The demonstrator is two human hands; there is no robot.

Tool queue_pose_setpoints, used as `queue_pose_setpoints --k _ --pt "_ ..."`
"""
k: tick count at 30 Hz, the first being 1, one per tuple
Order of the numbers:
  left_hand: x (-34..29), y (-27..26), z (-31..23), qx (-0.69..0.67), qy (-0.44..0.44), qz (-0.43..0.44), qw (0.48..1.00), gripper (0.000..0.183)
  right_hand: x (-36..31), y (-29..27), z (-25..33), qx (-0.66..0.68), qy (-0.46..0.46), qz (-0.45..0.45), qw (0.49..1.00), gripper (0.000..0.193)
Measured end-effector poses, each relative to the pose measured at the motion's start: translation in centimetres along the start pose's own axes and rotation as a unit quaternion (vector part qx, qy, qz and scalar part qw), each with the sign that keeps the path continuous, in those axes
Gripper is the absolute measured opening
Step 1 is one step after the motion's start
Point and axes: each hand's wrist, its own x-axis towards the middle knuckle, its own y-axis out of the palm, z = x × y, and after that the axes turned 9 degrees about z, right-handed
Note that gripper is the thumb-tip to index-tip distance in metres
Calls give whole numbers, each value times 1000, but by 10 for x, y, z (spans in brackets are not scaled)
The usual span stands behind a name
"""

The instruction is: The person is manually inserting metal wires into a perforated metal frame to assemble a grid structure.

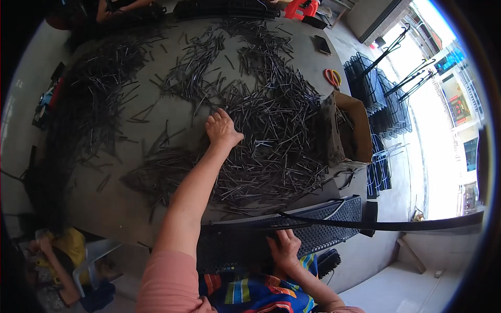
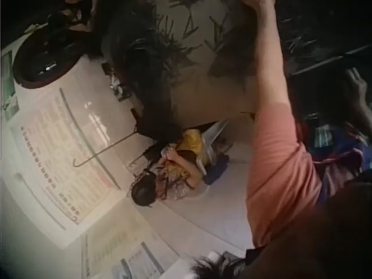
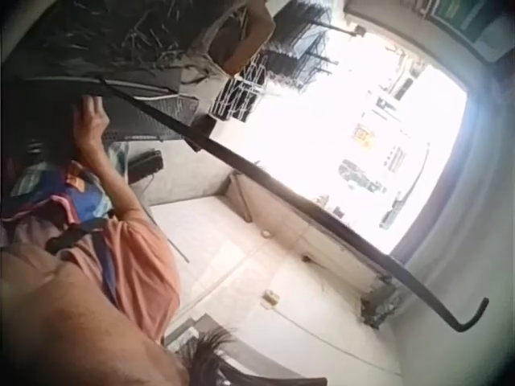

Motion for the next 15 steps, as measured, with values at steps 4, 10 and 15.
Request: queue_pose_setpoints --k 4,10,15 --pt "-3 17 5 18 25 -57 998 85 2 3 0 5 -11 -5 1000 33" --pt "-11 6 -7 130 43 38 990 62 -3 3 -1 -3 -33 -31 999 33" --pt "-32 5 -1 112 20 78 990 53 -7 4 0 -24 -13 -21 999 31"
